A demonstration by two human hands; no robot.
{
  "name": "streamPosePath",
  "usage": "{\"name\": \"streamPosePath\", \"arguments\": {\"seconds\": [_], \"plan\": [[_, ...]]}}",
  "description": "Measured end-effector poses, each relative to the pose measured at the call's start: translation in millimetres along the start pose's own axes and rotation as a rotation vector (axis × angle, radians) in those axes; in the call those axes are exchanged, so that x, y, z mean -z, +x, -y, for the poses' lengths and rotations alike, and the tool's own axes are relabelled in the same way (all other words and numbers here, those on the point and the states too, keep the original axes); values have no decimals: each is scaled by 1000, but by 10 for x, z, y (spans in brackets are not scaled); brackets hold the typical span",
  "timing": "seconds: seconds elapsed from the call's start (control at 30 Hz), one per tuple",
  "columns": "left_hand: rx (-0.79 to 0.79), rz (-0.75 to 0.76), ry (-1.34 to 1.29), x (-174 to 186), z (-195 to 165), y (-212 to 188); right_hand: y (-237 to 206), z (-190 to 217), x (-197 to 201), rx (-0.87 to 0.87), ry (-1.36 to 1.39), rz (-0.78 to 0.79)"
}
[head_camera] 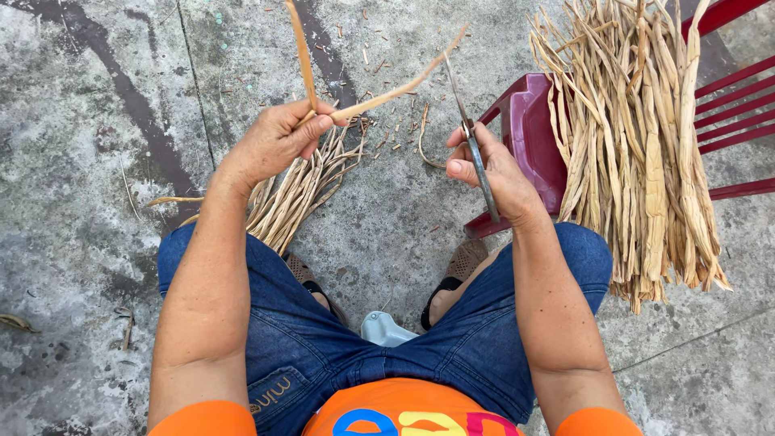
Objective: The person sits on a small stool and uses shears to trim dried plant stems. They pick up stems from a pile on the floor, cut them into shorter pieces, and place the trimmed pieces onto a red plastic chair.
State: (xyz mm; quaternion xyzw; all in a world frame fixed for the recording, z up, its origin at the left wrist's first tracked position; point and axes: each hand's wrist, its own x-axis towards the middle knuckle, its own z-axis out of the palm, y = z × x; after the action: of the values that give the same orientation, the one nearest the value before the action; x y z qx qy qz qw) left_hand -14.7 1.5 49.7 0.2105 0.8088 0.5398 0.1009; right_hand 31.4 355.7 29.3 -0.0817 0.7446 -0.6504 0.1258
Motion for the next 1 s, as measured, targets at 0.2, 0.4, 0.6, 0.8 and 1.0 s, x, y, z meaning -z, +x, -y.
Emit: {"name": "streamPosePath", "arguments": {"seconds": [0.2, 0.4, 0.6, 0.8, 1.0], "plan": [[23, 77, -48, -95, 62, 36, -16, 101, -73, -31, -16, 7], [97, 63, 3, -133, 103, 41, -6, 108, -135, -152, -81, -92], [129, 67, 76, -113, 72, 22, 72, -10, -54, -166, 44, -151], [227, 120, 358, -224, 61, -13, 12, -45, 69, 26, -190, -214], [144, 179, 657, -470, 183, -48, -9, -28, 88, 58, -249, -195]]}}
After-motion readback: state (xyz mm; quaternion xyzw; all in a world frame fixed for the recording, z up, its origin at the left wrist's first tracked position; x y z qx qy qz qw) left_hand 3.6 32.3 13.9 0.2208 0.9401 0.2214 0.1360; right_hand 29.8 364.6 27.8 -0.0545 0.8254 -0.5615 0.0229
